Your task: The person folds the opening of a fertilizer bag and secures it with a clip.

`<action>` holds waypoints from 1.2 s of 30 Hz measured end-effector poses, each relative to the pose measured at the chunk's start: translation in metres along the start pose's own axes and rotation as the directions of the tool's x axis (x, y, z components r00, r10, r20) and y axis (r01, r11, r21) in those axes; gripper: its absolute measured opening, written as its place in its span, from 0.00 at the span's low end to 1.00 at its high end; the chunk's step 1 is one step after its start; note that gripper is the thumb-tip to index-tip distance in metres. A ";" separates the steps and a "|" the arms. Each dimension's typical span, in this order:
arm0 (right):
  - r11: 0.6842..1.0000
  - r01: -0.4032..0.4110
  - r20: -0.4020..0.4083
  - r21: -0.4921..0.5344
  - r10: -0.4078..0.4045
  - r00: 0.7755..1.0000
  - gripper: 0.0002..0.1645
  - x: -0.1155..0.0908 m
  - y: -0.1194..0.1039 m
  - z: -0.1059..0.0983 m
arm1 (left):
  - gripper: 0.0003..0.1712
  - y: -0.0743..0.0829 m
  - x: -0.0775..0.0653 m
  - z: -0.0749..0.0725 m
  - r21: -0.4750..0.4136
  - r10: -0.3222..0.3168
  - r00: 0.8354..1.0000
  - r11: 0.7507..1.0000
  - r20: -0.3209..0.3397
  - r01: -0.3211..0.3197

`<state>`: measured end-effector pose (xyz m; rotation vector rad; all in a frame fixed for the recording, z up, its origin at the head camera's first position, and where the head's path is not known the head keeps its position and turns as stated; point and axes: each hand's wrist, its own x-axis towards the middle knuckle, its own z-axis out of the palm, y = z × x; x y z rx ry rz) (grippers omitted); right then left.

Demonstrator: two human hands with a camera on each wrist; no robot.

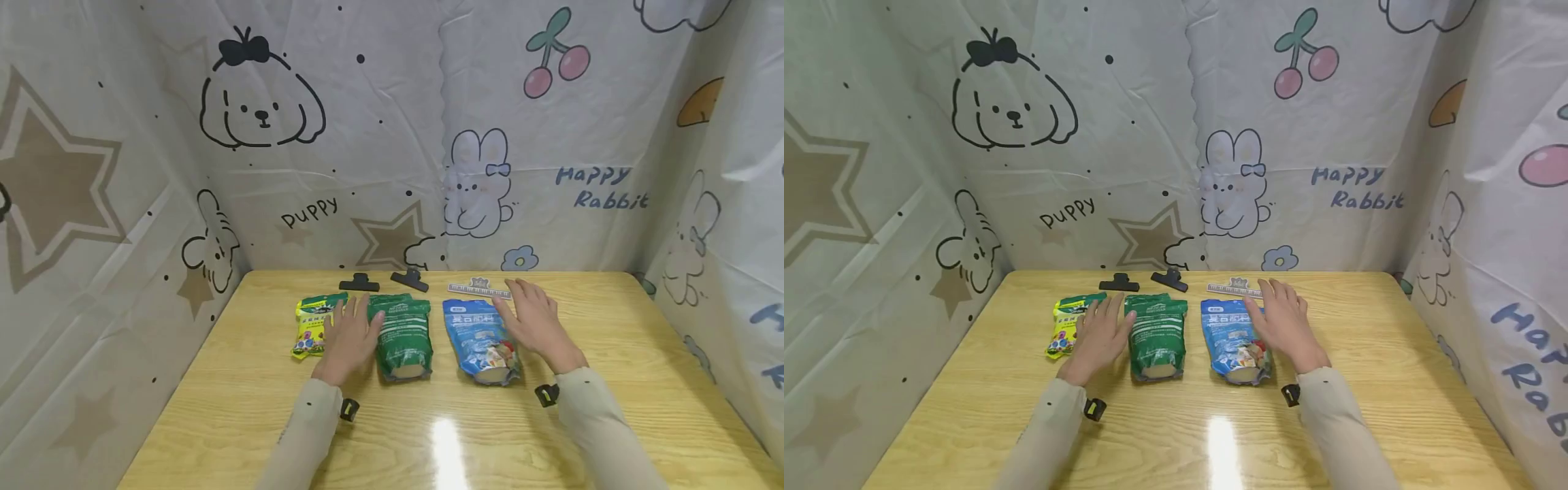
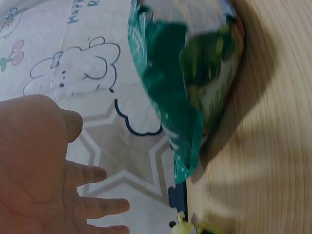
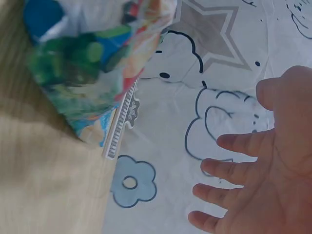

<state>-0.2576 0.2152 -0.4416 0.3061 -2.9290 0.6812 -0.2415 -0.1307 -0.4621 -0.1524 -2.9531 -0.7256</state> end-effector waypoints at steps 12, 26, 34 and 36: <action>0.983 0.151 0.042 -0.102 -0.148 0.988 0.38 0.032 -0.037 -0.006 | 0.38 -0.033 0.002 -0.033 0.045 -0.012 1.000 0.999 0.006 0.011; 0.943 0.318 0.142 -0.100 -0.303 0.942 0.36 0.072 -0.101 0.017 | 0.36 -0.081 0.009 -0.063 0.142 -0.097 0.992 0.986 0.084 0.084; 0.932 0.357 0.220 -0.053 -0.338 0.915 0.37 0.086 -0.137 0.039 | 0.37 -0.107 0.010 -0.069 0.138 -0.167 0.975 0.979 0.144 0.147; 0.936 0.350 0.243 -0.027 -0.334 0.911 0.38 0.089 -0.144 0.045 | 0.37 -0.113 0.010 -0.070 0.126 -0.175 0.972 0.980 0.156 0.156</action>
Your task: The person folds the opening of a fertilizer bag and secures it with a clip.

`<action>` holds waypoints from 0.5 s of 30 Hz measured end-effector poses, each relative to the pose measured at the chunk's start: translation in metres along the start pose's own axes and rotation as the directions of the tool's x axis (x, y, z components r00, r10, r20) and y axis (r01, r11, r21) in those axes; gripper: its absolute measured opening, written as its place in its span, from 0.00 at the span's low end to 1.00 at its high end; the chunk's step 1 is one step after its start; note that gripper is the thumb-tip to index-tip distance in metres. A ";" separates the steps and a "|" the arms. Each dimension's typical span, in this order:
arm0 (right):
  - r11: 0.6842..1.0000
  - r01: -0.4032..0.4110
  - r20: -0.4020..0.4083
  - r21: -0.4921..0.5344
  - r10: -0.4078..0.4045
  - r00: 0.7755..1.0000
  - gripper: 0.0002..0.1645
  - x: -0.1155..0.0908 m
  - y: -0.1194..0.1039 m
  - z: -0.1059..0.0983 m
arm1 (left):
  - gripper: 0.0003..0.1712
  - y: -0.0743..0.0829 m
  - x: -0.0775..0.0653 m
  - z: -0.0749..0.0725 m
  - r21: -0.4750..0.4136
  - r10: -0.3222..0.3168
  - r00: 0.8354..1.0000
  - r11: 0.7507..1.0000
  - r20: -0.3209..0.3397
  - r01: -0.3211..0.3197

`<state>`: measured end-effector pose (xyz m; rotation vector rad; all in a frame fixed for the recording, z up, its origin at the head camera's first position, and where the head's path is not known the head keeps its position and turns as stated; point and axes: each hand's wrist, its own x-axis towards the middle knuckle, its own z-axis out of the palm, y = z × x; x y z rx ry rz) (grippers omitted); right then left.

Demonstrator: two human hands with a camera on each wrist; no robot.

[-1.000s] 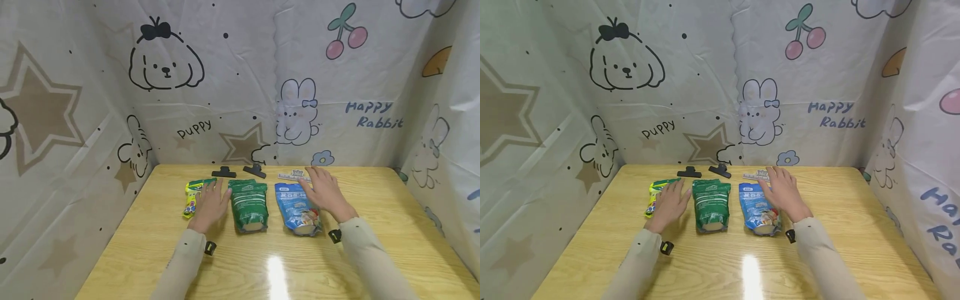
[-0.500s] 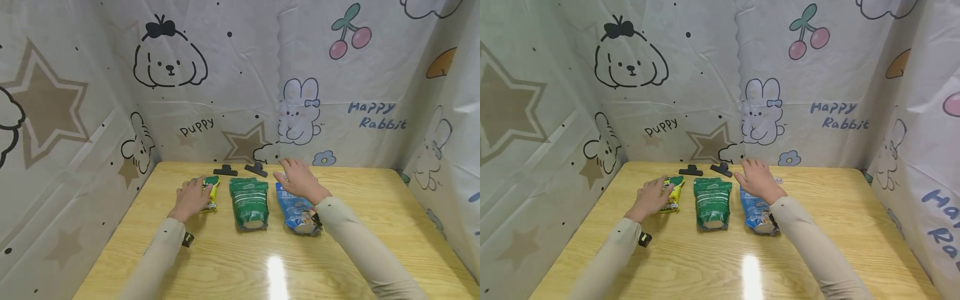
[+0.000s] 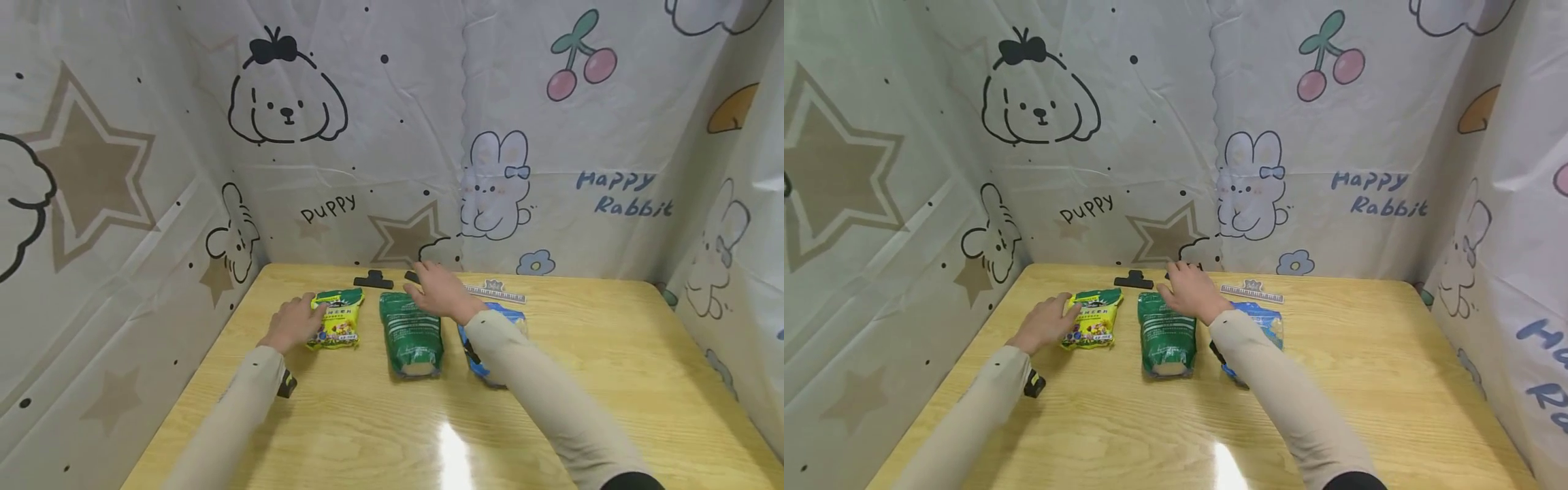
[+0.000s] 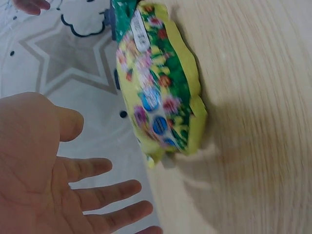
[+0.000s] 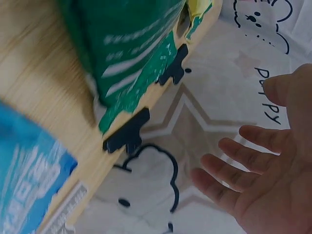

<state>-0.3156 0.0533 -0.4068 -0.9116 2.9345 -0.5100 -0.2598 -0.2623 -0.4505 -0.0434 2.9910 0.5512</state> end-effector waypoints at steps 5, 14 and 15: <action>0.999 0.005 0.025 0.053 -0.006 1.000 0.35 0.018 -0.014 0.010 | 0.37 -0.011 0.005 -0.005 -0.085 -0.012 0.998 0.996 0.062 0.018; 0.996 -0.020 0.117 0.088 0.010 0.993 0.36 0.042 -0.042 0.035 | 0.37 -0.021 0.008 -0.011 -0.198 -0.124 0.978 0.968 0.168 0.157; 0.995 -0.024 0.119 0.098 0.012 0.993 0.35 0.044 -0.045 0.038 | 0.37 -0.022 0.008 -0.010 -0.205 -0.132 0.977 0.965 0.170 0.166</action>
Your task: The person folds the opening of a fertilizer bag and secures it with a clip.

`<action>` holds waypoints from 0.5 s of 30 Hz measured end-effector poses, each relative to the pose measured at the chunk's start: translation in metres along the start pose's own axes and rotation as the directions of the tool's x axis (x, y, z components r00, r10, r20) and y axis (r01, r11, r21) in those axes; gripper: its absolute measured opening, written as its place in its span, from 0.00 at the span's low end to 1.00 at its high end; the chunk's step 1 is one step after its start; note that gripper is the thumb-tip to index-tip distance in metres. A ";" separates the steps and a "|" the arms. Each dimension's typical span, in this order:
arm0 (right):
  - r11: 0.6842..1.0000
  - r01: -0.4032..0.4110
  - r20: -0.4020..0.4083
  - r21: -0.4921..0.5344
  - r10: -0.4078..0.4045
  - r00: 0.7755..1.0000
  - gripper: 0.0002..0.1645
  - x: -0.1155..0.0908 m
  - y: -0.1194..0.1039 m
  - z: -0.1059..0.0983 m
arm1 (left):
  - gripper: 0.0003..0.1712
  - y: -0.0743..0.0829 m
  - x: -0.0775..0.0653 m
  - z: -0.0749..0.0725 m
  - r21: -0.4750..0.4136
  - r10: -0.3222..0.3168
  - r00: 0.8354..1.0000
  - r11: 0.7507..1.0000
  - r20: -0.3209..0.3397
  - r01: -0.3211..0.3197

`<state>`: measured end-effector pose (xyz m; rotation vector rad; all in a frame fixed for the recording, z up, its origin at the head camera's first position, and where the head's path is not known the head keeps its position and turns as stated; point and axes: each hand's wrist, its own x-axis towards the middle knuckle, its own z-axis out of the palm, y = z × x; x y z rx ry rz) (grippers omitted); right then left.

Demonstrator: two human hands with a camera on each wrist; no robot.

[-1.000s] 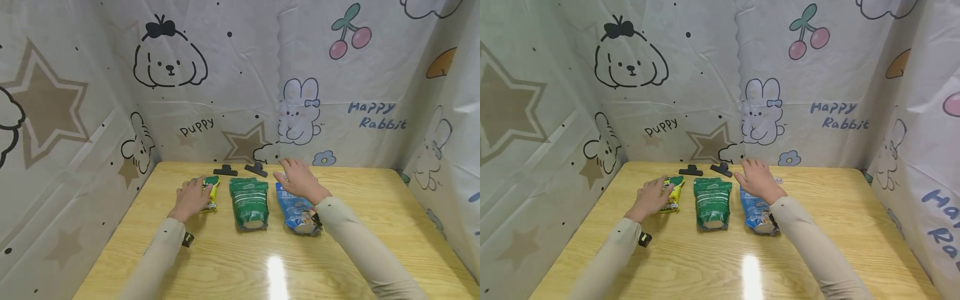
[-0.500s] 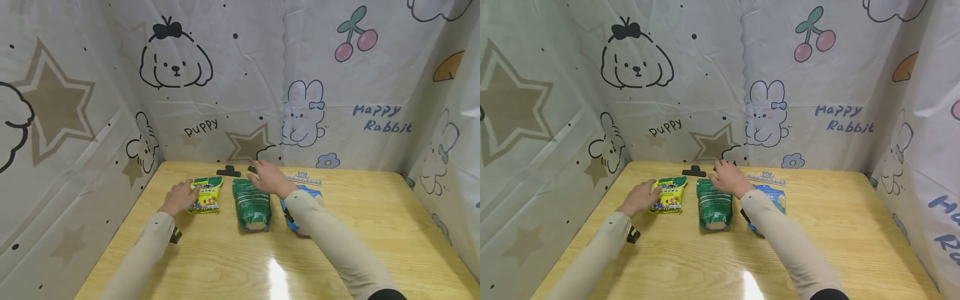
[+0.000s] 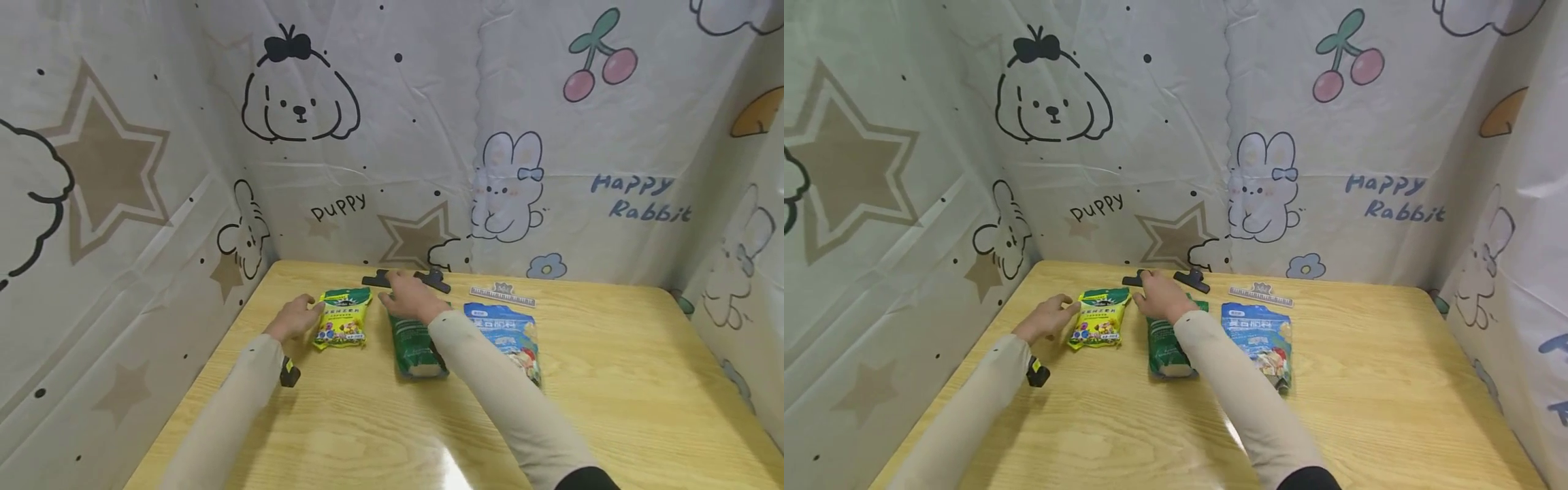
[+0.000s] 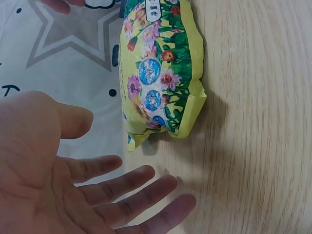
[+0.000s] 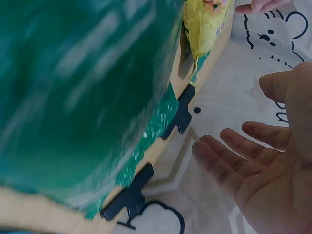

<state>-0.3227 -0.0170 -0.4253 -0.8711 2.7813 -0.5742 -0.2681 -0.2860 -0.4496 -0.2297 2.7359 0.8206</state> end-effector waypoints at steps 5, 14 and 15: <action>0.998 -0.027 -0.006 0.055 0.027 1.000 0.34 0.010 -0.007 0.015 | 0.37 0.001 0.005 0.003 -0.026 -0.031 1.000 0.999 -0.002 0.031; 0.954 -0.161 0.074 0.251 0.147 0.986 0.23 0.025 -0.026 0.038 | 0.36 0.004 0.013 0.007 -0.115 -0.042 0.999 0.992 0.016 0.044; 0.945 -0.182 0.087 0.272 0.165 0.983 0.24 0.026 -0.028 0.040 | 0.36 0.005 0.014 0.007 -0.120 -0.049 0.999 0.991 0.018 0.051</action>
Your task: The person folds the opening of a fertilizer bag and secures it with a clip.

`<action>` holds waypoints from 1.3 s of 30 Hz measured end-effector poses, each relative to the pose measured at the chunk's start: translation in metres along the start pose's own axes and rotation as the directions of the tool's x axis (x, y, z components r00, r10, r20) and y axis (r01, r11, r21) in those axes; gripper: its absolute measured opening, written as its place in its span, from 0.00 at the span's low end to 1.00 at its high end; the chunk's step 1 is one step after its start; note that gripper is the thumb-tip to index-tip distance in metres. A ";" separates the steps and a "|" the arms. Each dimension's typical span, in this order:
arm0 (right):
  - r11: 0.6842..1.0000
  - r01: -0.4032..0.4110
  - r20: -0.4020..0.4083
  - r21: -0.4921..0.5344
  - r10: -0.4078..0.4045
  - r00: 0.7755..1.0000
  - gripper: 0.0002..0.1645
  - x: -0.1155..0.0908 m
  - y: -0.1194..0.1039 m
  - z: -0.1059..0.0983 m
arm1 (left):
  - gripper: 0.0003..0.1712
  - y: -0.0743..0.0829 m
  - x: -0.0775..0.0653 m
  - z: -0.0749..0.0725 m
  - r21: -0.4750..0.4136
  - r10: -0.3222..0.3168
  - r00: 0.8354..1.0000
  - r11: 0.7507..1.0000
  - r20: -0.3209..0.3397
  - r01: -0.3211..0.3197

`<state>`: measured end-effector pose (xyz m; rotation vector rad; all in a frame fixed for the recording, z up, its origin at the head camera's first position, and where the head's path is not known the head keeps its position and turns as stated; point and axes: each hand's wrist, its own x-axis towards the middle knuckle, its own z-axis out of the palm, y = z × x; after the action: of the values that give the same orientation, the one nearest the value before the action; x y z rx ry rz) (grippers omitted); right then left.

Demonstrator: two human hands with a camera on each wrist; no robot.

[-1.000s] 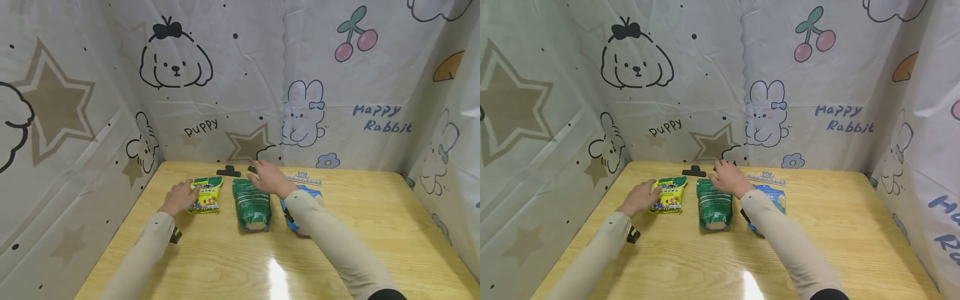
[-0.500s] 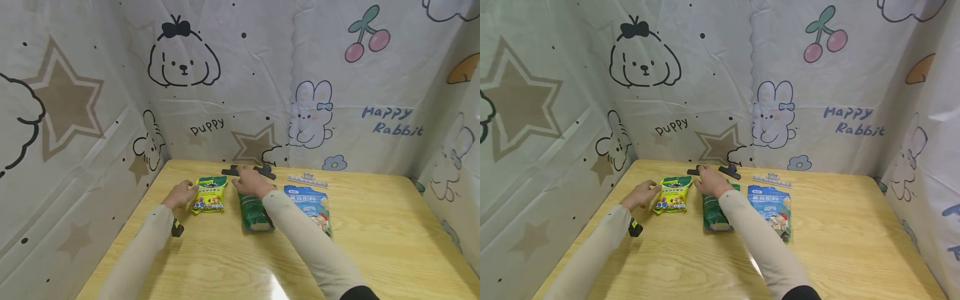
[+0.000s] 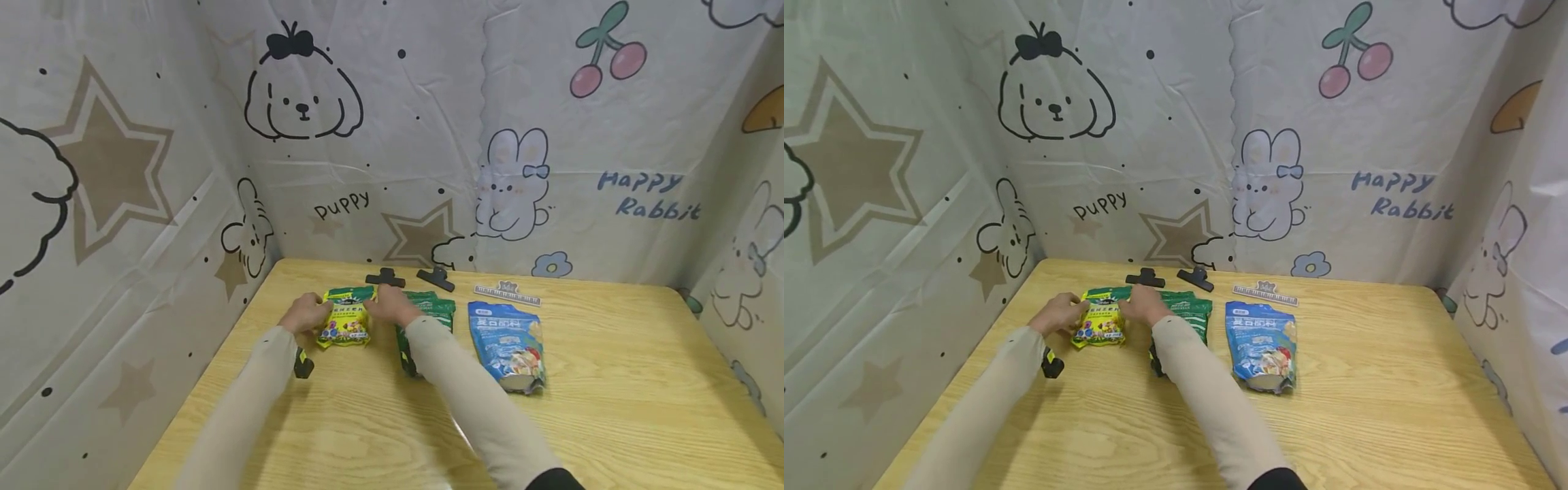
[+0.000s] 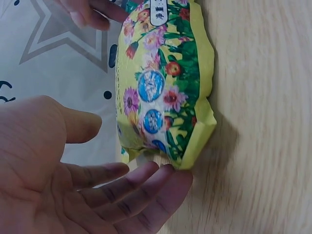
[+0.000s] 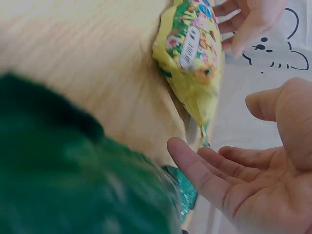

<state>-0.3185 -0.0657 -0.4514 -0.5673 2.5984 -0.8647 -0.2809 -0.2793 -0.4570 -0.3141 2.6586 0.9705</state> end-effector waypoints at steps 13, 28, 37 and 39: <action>0.984 -0.092 0.044 0.153 0.086 0.995 0.24 -0.001 -0.009 0.016 | 0.32 0.004 0.007 0.004 0.011 -0.056 0.998 0.998 0.014 0.056; 0.933 -0.188 0.067 0.308 0.176 0.982 0.19 0.010 -0.008 0.021 | 0.34 -0.007 0.015 0.004 -0.149 -0.111 0.993 0.982 0.037 0.115; 0.914 -0.192 0.061 0.358 0.182 0.981 0.16 0.012 -0.008 0.022 | 0.36 -0.010 0.017 0.008 -0.200 -0.135 0.991 0.970 0.022 0.137; 0.913 -0.184 0.069 0.363 0.170 0.983 0.16 0.011 -0.008 0.022 | 0.36 -0.011 0.016 0.009 -0.213 -0.136 0.991 0.967 0.016 0.136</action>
<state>-0.3163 -0.0874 -0.4646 -0.2341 2.3236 -1.2262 -0.2907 -0.2834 -0.4751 -0.5355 2.4955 1.2122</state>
